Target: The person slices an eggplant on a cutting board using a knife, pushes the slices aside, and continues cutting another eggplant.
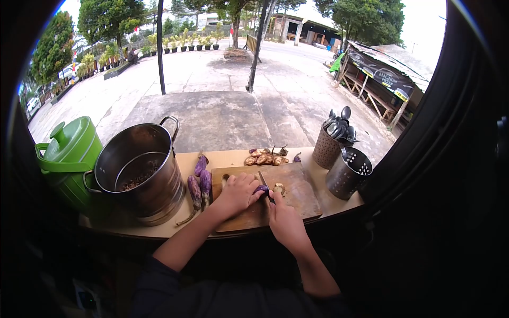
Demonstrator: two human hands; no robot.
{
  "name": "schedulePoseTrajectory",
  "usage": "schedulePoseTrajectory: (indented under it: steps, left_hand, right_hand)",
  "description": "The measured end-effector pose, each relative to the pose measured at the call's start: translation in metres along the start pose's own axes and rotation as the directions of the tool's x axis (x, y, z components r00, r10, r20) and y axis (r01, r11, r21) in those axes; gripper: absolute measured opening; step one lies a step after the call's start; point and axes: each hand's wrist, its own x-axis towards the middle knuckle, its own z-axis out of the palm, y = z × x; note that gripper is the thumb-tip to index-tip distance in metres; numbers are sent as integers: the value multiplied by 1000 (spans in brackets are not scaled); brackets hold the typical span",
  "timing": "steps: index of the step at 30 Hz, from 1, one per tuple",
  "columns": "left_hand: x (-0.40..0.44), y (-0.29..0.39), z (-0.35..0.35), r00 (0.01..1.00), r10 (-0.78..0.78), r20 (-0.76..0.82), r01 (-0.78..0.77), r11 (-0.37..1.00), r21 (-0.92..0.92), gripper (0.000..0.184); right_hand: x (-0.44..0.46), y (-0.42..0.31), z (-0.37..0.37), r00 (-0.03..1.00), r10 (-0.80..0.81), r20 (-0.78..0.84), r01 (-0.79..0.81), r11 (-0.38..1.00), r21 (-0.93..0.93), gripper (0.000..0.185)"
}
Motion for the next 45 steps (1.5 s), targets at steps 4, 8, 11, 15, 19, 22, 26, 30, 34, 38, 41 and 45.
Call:
schedulePoseTrajectory:
  steps: [4,8,11,15,19,22,26,30,34,38,41,45]
  left_hand:
    - [0,4,-3,998,-57,-2,57,998,32,31]
    - [-1,2,3,998,-45,-36,46,999,20,31]
    - [-2,0,4,999,-28,-38,27,999,-40,31]
    - [-3,1,5,999,-26,-38,24,999,-41,32]
    - [-5,5,-2,998,-43,-55,44,999,8,32]
    - [-5,7,-4,997,-57,-49,57,998,-1,32]
    - [-6,5,3,995,-47,-93,46,999,-18,32]
    - [-5,5,-1,996,-45,-71,42,998,-45,32]
    - [-7,5,-3,996,-66,-54,63,997,-44,33]
    - [-6,4,-3,996,-76,-48,73,995,-66,35]
    - [-8,5,-1,996,-77,-47,75,996,-52,36]
    - [-8,5,-1,994,-55,-94,49,996,-70,37]
  right_hand:
    - [-24,-2,-6,1000,9,-13,-9,1000,16,31]
    - [-44,1,-9,998,62,-4,-62,996,-57,32]
    - [-40,0,-7,997,63,-31,-64,997,-33,31]
    - [-17,2,3,996,33,-81,-34,999,-4,30]
    - [-26,3,5,993,23,-117,-25,1000,-17,30]
    - [-44,0,-5,994,97,-52,-98,995,-11,30]
    - [-39,1,0,994,93,-63,-96,993,-61,30]
    - [-20,1,8,995,56,-88,-66,992,-110,31]
    - [-29,3,7,992,60,-115,-71,993,-98,32]
    - [-48,0,-5,992,97,-80,-108,985,-138,31]
    - [-51,3,-5,990,108,-86,-120,981,-150,30]
    - [-47,13,-4,985,65,-162,-72,997,-39,28]
